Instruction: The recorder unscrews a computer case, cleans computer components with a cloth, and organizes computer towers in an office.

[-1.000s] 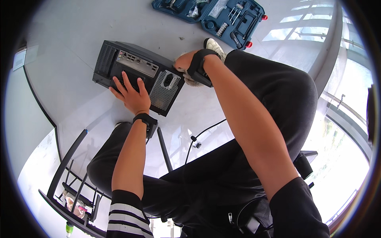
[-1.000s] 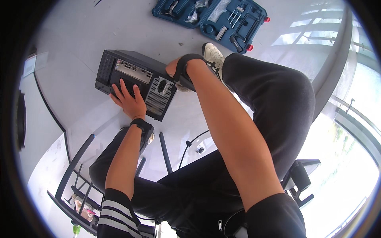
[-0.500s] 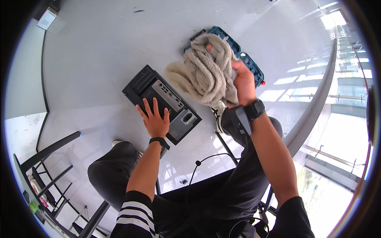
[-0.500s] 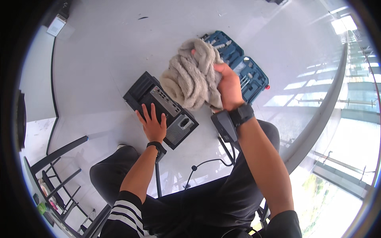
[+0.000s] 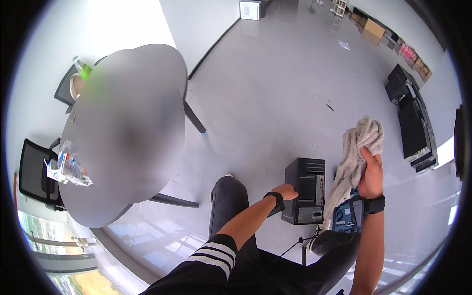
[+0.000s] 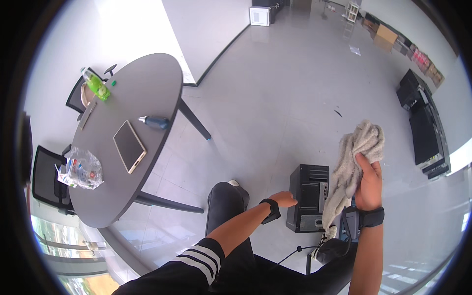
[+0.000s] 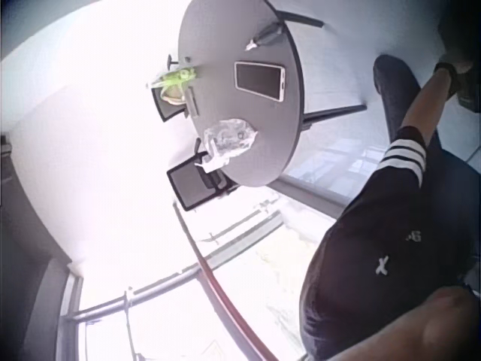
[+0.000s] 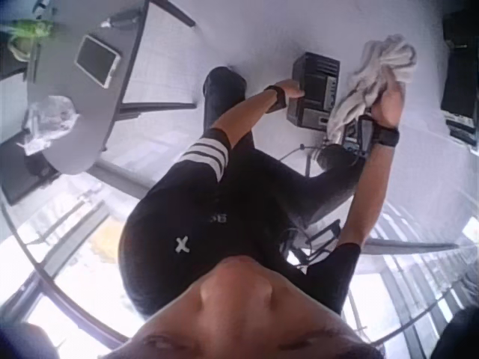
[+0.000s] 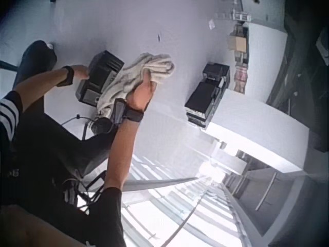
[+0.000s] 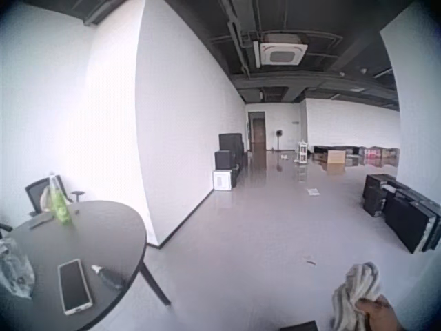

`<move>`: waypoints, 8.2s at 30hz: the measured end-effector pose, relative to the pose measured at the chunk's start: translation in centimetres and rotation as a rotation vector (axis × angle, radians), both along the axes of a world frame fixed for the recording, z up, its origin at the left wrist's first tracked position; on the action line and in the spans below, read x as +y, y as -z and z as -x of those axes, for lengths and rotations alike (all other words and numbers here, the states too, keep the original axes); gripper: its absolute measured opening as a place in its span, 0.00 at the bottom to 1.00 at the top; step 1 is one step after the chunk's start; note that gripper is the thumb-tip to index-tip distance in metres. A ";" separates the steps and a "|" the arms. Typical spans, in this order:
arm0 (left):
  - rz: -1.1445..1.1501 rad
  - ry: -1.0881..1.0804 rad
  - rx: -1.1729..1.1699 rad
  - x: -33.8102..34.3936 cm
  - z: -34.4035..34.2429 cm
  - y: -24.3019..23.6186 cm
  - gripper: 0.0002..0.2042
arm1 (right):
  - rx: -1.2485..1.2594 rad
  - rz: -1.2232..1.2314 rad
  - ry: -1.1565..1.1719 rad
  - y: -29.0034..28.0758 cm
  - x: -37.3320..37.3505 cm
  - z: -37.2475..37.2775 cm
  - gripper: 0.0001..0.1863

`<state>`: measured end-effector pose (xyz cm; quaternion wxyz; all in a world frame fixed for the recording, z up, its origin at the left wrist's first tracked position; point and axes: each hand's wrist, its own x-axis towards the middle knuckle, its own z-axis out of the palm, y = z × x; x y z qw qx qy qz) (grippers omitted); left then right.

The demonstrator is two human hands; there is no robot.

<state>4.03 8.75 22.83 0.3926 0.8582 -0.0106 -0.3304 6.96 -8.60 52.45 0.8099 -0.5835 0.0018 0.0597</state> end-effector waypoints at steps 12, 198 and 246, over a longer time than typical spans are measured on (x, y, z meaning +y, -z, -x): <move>0.602 -0.665 0.150 9.7 1.5 -3.0 0.18 | -0.888 0.336 -0.452 -17.6 35.4 -5.9 0.20; 0.197 -1.282 0.604 -85.0 -153.0 -33.9 0.23 | 0.327 0.454 -0.025 -19.0 -128.9 -175.3 0.07; 0.512 -2.128 0.440 -62.9 -158.4 -31.7 0.13 | -0.244 -0.383 -2.649 -47.7 -61.0 -208.5 0.06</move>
